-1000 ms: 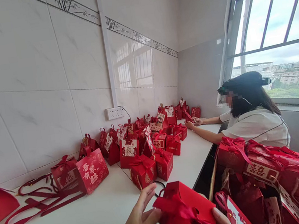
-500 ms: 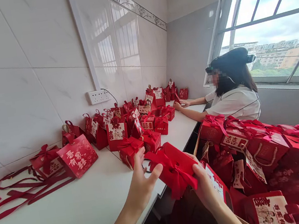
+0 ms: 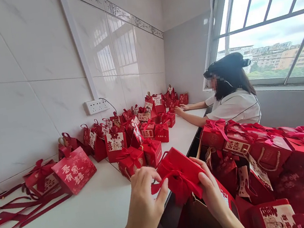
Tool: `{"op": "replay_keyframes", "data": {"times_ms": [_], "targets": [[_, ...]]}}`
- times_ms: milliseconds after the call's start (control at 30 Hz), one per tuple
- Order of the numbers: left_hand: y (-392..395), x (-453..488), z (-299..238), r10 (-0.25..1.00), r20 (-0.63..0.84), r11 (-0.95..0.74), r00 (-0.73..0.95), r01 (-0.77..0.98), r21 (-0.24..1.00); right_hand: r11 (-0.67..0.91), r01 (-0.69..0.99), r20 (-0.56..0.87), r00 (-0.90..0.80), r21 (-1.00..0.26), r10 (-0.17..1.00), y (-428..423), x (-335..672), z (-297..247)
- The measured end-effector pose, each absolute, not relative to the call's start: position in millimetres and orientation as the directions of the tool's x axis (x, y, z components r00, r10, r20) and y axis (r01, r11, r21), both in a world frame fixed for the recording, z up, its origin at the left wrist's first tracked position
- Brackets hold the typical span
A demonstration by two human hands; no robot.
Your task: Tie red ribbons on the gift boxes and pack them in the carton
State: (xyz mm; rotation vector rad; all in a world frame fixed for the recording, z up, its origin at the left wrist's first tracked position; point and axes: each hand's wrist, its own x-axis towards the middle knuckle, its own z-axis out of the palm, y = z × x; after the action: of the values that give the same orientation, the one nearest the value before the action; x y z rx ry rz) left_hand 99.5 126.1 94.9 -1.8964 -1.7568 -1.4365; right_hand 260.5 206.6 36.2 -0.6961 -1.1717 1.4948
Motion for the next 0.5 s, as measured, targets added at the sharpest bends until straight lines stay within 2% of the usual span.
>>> {"op": "replay_keyframes", "data": {"times_ms": [100,233,333,500], "targets": [[117.5,107.5,98.9,0.744,0.62,-0.246,-0.249,0.761,0.601,0.036,-0.401,0.147,-0.247,-0.915,0.958,206.3,262.9,35.9],[110.0,112.6,107.4,0.867,0.346,-0.124,-0.358,0.517,0.847,0.007,-0.41,0.121,-0.252,-0.912,0.96,204.1,264.4,36.3],[110.8,107.6,105.8,0.916,0.227,-0.057,-0.33,0.453,0.89,-0.007,-0.405,0.105,-0.254,-0.914,0.962,203.6,264.1,36.4],[113.0,93.7,91.6,0.96,0.12,-0.03,-0.252,0.333,0.942,-0.001,-0.427,0.131,-0.28,-0.904,0.951,205.7,263.6,37.9]]}}
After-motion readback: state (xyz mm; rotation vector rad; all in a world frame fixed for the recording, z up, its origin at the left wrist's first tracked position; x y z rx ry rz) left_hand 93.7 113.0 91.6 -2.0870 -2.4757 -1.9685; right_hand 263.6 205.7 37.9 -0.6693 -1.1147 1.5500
